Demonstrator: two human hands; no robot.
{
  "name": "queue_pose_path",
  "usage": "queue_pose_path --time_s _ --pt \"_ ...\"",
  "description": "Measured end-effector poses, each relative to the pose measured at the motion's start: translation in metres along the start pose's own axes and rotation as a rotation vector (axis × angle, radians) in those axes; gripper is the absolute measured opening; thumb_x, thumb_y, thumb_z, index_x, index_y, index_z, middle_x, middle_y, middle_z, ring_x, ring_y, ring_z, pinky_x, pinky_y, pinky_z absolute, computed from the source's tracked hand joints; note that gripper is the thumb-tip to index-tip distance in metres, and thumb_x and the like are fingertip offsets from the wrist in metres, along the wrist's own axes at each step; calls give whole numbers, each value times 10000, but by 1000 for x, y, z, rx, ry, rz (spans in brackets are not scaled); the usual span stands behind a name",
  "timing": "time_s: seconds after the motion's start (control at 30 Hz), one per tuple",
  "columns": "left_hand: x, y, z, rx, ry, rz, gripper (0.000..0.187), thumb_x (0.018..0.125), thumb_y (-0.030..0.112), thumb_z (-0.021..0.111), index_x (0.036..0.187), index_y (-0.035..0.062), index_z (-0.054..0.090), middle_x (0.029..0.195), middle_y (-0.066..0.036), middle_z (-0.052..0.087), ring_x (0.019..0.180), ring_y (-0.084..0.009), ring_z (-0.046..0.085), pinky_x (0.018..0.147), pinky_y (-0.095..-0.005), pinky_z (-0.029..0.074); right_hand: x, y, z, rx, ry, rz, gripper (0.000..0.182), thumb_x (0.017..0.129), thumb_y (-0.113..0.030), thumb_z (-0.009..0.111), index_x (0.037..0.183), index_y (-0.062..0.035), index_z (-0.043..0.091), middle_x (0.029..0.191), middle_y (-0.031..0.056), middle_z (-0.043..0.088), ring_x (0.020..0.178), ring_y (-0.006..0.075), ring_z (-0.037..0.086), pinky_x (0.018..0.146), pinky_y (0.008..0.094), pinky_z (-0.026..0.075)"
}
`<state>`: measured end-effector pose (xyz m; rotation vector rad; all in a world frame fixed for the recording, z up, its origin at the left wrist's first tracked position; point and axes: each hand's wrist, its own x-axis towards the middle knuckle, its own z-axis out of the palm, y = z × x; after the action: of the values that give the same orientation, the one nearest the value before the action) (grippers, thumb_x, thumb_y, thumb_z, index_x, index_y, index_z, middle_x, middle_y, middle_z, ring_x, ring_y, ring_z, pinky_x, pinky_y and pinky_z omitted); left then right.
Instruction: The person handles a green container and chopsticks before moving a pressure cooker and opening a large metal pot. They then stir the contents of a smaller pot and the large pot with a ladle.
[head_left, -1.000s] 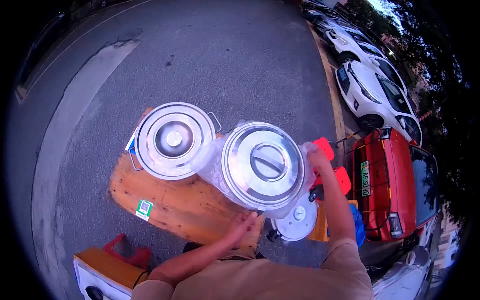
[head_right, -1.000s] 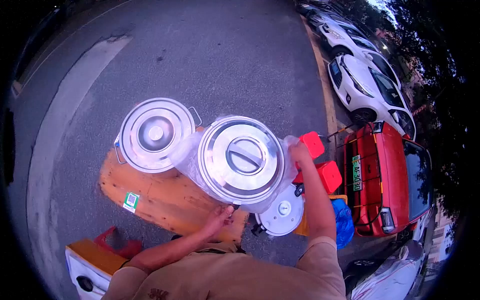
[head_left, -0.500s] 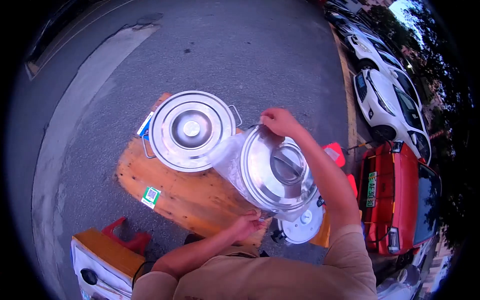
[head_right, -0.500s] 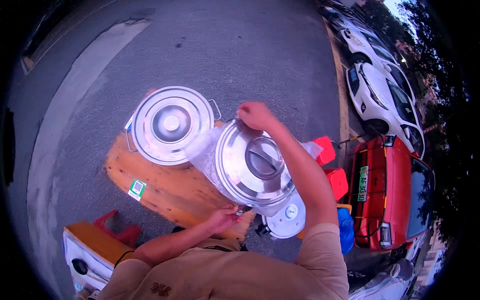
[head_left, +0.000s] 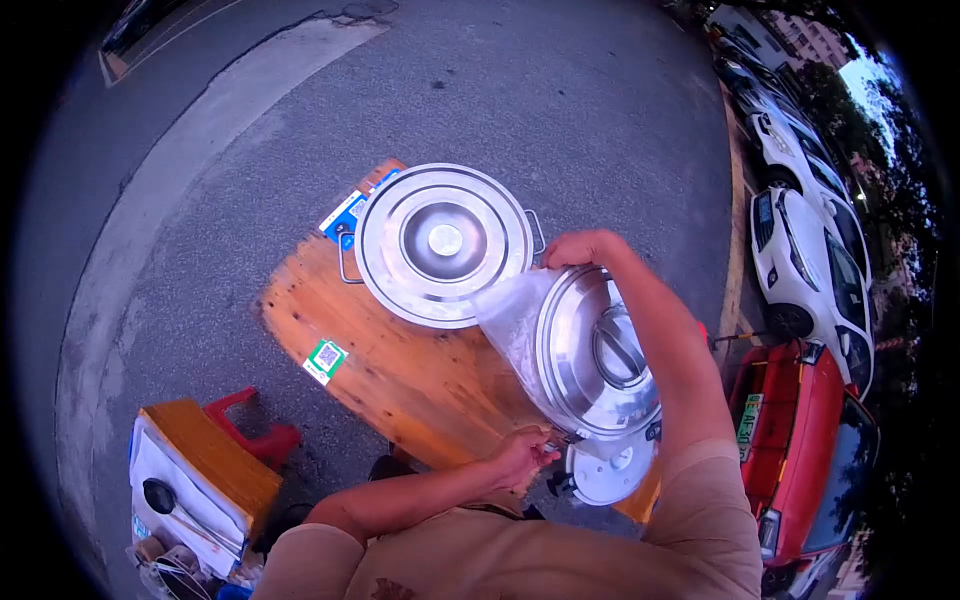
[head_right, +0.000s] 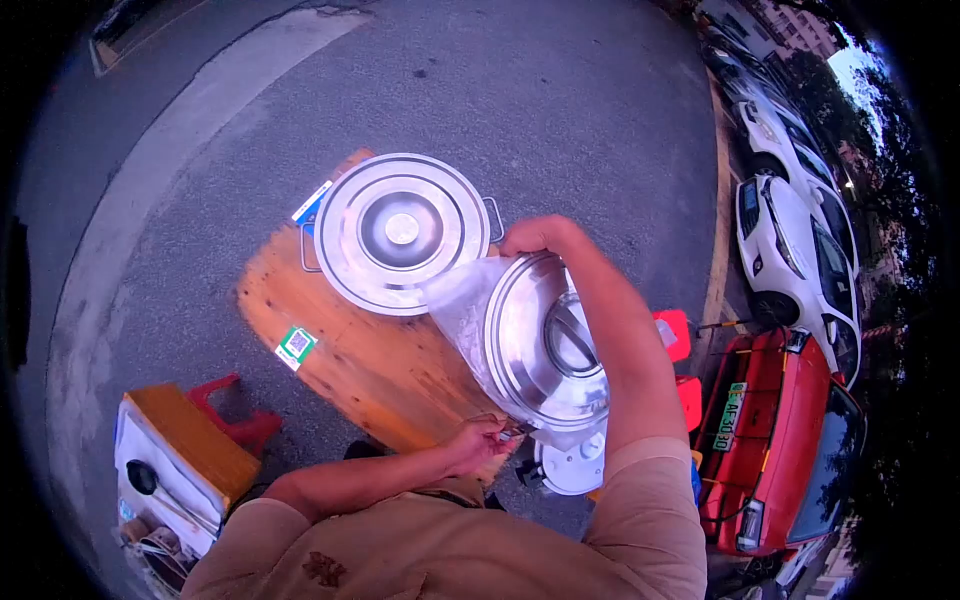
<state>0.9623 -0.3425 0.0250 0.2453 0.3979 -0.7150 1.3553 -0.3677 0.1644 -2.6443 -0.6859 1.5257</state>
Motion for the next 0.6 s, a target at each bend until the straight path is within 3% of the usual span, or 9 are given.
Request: queue_pose_path --time_s 0.33,0.4,0.53,0.6 --pt "-27 9 35 137 240 -11 159 907 124 551 773 41 529 831 -92 578 784 -234 646 714 -309 527 4 13 5 98 193 25 431 673 -206 669 1084 -75 673 1023 59 664 941 181 600 840 326 465" --pt "-39 9 49 310 144 -28 113 905 104 552 860 0 552 852 -119 633 793 -253 678 718 -340 559 4 10 5 118 222 23 427 665 -207 680 1070 -72 674 1012 61 663 925 183 603 819 329 473" --pt "-52 8 73 484 94 7 134 915 118 542 839 9 558 864 -124 653 746 -223 678 671 -321 551 -8 -1 8 146 268 52 426 646 -206 697 1049 -73 659 970 69 651 889 194 602 767 335 486" --pt "-58 23 71 640 1 -162 142 915 128 556 816 27 558 843 -107 651 721 -197 672 624 -305 537 -11 -2 6 108 287 53 453 642 -203 702 1074 -79 641 962 76 646 883 196 601 755 334 487"
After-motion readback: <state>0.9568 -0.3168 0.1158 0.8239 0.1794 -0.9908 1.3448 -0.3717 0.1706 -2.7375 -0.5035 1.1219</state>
